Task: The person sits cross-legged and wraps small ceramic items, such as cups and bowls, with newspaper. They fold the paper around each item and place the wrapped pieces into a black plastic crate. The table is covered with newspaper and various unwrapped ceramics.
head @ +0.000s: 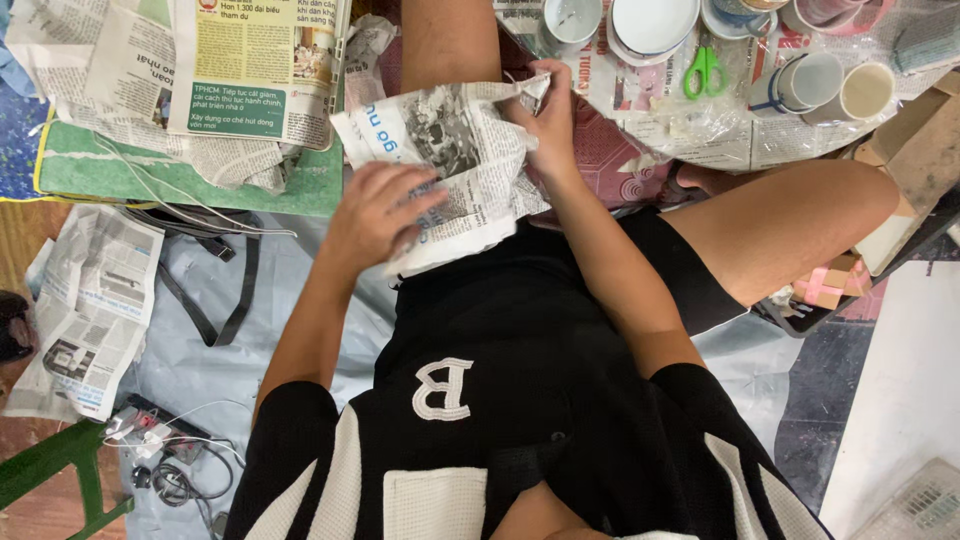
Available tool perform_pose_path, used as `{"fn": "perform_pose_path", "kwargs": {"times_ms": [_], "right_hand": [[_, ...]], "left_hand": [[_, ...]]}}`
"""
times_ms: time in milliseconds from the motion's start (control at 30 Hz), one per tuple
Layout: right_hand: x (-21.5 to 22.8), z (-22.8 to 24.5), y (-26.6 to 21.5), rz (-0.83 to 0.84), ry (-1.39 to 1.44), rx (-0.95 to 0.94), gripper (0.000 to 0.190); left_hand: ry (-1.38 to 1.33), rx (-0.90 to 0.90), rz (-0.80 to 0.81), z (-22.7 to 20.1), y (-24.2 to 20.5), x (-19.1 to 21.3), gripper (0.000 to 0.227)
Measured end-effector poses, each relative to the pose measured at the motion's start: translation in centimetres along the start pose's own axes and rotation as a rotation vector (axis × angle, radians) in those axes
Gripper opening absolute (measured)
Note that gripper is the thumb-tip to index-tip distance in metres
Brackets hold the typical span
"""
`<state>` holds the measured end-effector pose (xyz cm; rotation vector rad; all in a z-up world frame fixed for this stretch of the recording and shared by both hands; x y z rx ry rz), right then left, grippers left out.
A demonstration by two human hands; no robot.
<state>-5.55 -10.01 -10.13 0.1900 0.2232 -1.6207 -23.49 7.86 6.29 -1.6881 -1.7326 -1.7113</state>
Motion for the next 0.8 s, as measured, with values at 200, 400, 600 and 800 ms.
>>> {"fn": "perform_pose_path", "kwargs": {"times_ms": [200,400,600,800], "right_hand": [[0.9,-3.6,-1.2,0.184,0.061,-0.446,0.062],[2.8,0.1,-4.2,0.652,-0.208,-0.446,0.109],[3.1,1.8,-2.8,0.542,-0.157,-0.431,0.064],[1.8,1.9,-2.0,0.442,-0.161,-0.358,0.024]], "left_hand": [[0.06,-0.052,-0.072,-0.5,0.0,-1.6,0.033],[-0.121,0.145,-0.131,0.2,0.1,-1.7,0.037],[-0.095,0.131,-0.145,-0.3,0.9,-2.0,0.035],[-0.065,0.101,-0.12,-0.1,1.2,-2.3,0.033]]}}
Point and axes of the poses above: each hand's wrist, its own y-axis towards the middle knuckle, its own x-axis out of the back of the hand, z = x × y, the point moved 9 cm from there along y, towards the middle knuckle, and after that the axes turned 15 degrees about -z, right-handed, at the moved point
